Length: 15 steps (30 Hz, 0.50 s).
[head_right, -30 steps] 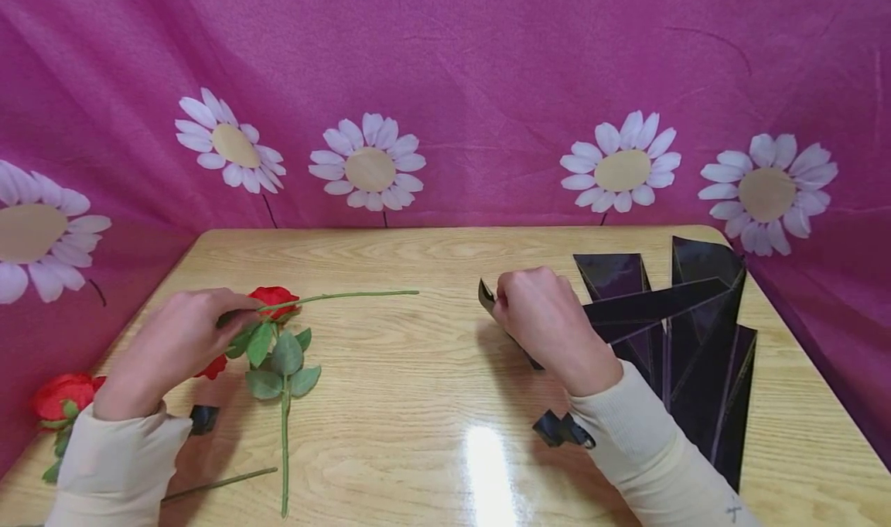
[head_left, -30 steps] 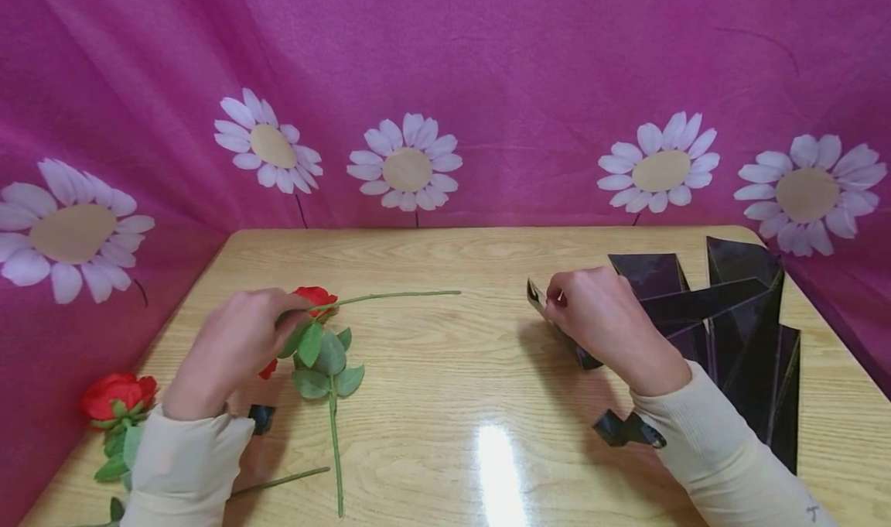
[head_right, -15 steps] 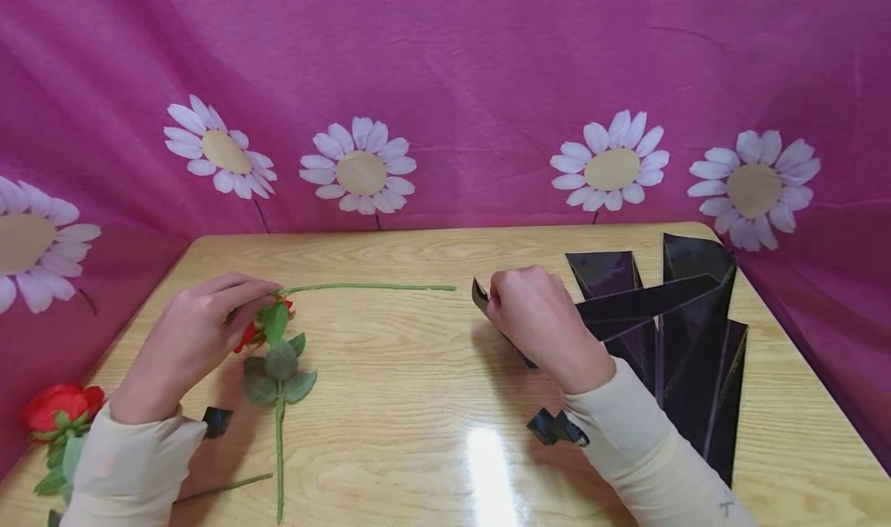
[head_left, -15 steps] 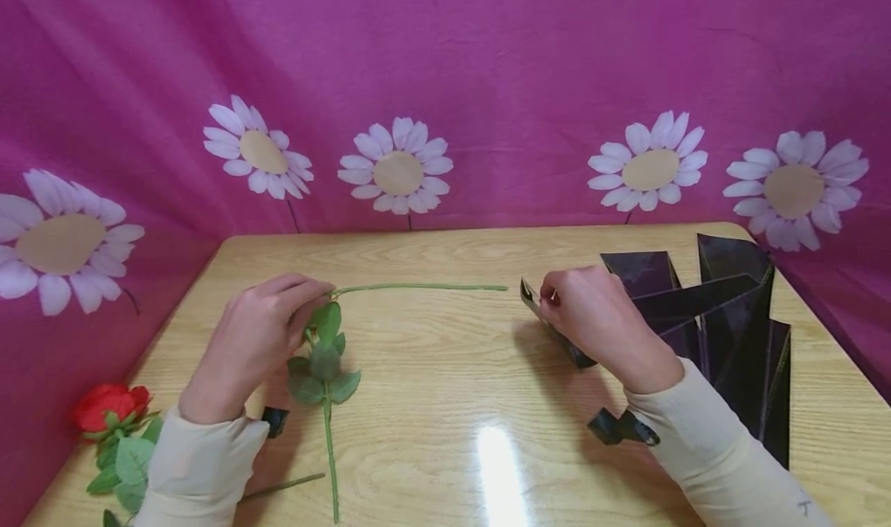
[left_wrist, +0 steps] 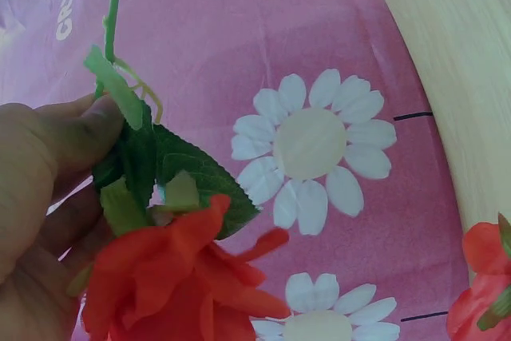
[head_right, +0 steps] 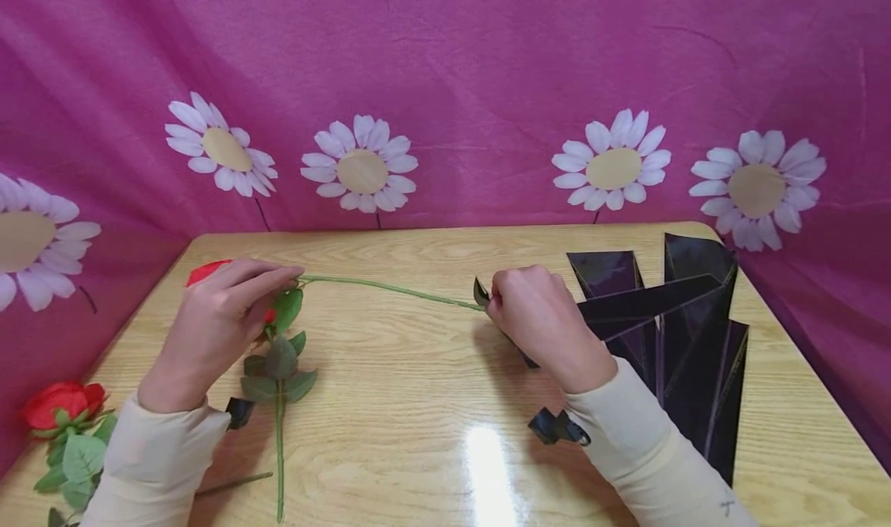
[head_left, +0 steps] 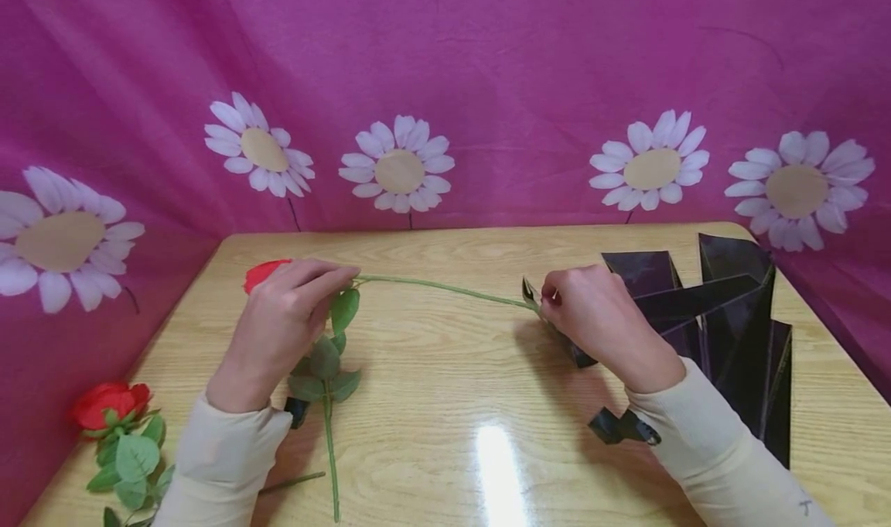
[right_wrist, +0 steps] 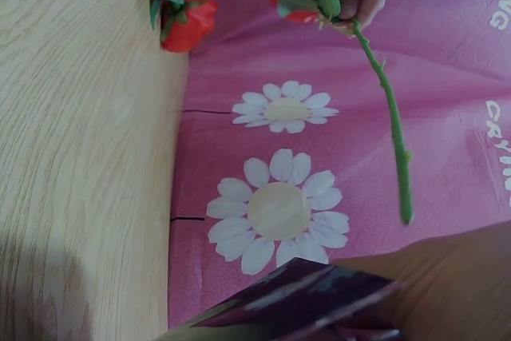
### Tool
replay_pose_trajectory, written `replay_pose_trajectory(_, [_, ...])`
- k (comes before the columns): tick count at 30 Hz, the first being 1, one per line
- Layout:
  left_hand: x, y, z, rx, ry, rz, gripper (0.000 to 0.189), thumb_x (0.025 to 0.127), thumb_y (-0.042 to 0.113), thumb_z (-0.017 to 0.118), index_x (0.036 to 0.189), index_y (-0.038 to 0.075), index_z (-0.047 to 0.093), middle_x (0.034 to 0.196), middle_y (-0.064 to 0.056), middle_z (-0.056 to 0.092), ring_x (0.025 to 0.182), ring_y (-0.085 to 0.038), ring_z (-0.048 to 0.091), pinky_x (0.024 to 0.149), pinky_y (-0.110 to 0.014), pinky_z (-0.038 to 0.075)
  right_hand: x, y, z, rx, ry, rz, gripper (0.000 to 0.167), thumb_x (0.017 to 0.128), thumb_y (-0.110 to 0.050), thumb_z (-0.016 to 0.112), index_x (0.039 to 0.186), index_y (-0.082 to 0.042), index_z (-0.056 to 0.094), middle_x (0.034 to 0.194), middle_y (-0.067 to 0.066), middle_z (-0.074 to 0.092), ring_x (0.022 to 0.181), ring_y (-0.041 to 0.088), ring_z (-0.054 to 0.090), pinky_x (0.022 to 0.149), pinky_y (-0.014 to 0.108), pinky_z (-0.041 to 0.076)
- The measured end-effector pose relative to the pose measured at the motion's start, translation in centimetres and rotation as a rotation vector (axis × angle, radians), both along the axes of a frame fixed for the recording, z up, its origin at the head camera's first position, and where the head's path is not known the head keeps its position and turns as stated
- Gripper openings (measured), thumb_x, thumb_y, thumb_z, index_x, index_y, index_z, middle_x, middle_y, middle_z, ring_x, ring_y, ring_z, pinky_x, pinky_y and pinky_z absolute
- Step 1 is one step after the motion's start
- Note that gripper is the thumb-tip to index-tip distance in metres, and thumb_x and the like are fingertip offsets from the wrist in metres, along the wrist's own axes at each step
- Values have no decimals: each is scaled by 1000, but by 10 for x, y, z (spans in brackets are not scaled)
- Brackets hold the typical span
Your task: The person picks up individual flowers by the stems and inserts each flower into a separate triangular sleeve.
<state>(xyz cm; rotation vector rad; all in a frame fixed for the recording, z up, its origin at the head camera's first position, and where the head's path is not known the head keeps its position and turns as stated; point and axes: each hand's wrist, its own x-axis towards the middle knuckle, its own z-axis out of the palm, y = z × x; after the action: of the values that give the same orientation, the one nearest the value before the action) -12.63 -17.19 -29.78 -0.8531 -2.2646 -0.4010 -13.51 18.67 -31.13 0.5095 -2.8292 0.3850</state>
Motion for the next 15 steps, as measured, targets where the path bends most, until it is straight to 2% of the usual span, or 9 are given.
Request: replay_pose_trajectory(15, [1,6,-3,-16,19,17,45,77,-13,82,117,6,78,104,-14,76,95,-31,72,86,-46,63,0,1,0,2,20,11,8,86,-8,75,78,-7,75,66,0,67,59,13,56,55,36,49])
